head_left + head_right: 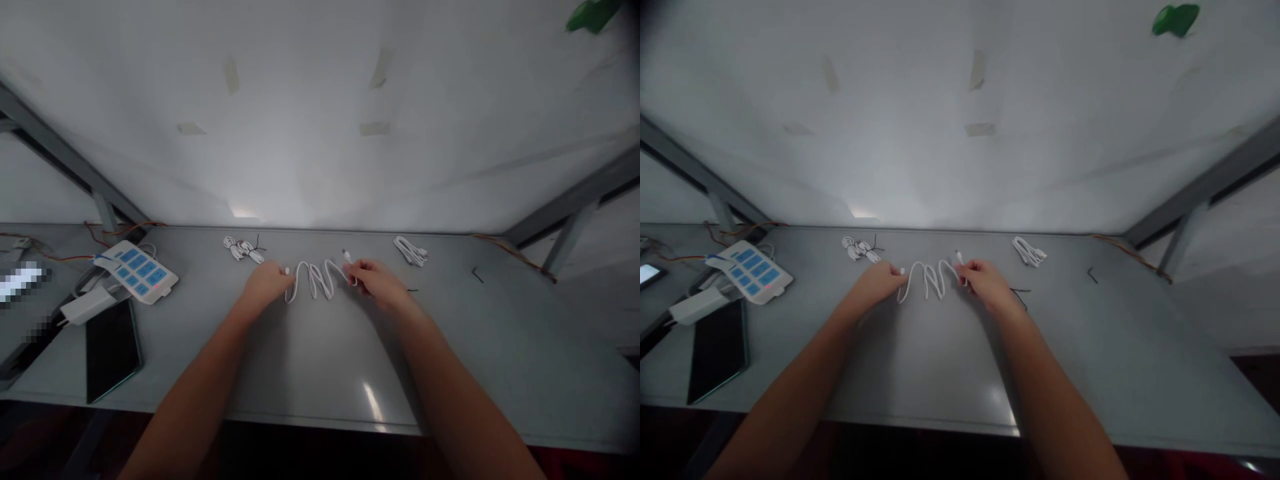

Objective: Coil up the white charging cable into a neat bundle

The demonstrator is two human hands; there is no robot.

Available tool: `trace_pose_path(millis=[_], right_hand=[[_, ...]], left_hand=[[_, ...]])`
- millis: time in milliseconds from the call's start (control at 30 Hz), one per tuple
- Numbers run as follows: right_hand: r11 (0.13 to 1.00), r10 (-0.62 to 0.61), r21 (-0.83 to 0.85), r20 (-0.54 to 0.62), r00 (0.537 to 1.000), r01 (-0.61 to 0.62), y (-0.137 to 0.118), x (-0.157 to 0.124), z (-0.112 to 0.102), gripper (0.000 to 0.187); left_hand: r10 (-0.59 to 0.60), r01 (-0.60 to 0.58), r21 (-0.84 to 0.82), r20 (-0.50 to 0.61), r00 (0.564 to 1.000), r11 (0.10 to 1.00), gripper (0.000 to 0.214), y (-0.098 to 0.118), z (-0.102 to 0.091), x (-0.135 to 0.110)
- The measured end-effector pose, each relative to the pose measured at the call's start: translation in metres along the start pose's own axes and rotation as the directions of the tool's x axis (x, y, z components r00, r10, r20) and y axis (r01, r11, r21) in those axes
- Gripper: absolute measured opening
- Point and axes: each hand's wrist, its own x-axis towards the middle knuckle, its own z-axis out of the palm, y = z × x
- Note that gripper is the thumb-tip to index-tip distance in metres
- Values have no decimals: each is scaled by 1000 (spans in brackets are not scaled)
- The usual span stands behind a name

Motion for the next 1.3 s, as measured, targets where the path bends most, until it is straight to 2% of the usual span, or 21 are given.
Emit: trace_pose_path(millis=[67,133,267,400,500,633,733,867,933,1033,1100,1167,1233,1300], right_hand=[[993,108,38,16,994,-108,-2,1,-8,39],[992,108,66,-12,994,-107,-1,4,-17,40],[992,9,123,-20,1000,-6,8,10,-26,37],[944,-137,299,-33,990,141,20,19,-7,41],[921,-211,327,-39,977,212,28,28,4,45],[914,-200,320,-176,964,248,32,42,-11,42],[912,-166,321,-282,945,256,31,47,-33,37],[907,-85,369,-316,945,205,25,43,-51,41],[915,-92,341,-350,932,218,19,38,-55,44],[924,-139,269,-429,893,273,11,31,-60,43],[919,-137,255,-507,851,300,8,28,-68,36],[905,-139,240,-616,775,353,6,25,-80,27],[882,-141,215,-727,672,418,7,22,-95,19],[863,-122,207,-801,586,462,8,20,-107,17]], left_hand=[[-15,15,-3,-23,1000,1000,30,-2,-2,1],[-57,55,-25,-72,996,998,28,-5,-3,4],[-181,155,-124,-239,954,980,22,-18,-6,12],[-265,208,-194,-350,898,959,22,-36,-12,17],[-298,182,-346,-319,900,920,19,-43,-12,19],[-347,136,-684,-181,920,716,30,-49,-15,21],[-374,91,-753,-215,902,652,30,-57,-23,23],[-405,37,-803,-259,877,595,9,-72,-36,25],[-421,8,-818,-287,861,575,16,-78,-42,25],[-444,-52,-822,-358,821,566,25,-87,-48,24],[-474,-93,-813,-424,772,575,27,-96,-51,24],[-513,-122,-799,-486,707,589,28,-109,-54,24],[-556,-127,-781,-538,634,612,29,-123,-57,26],[-528,-129,-707,-625,575,695,32,-134,-59,26]])
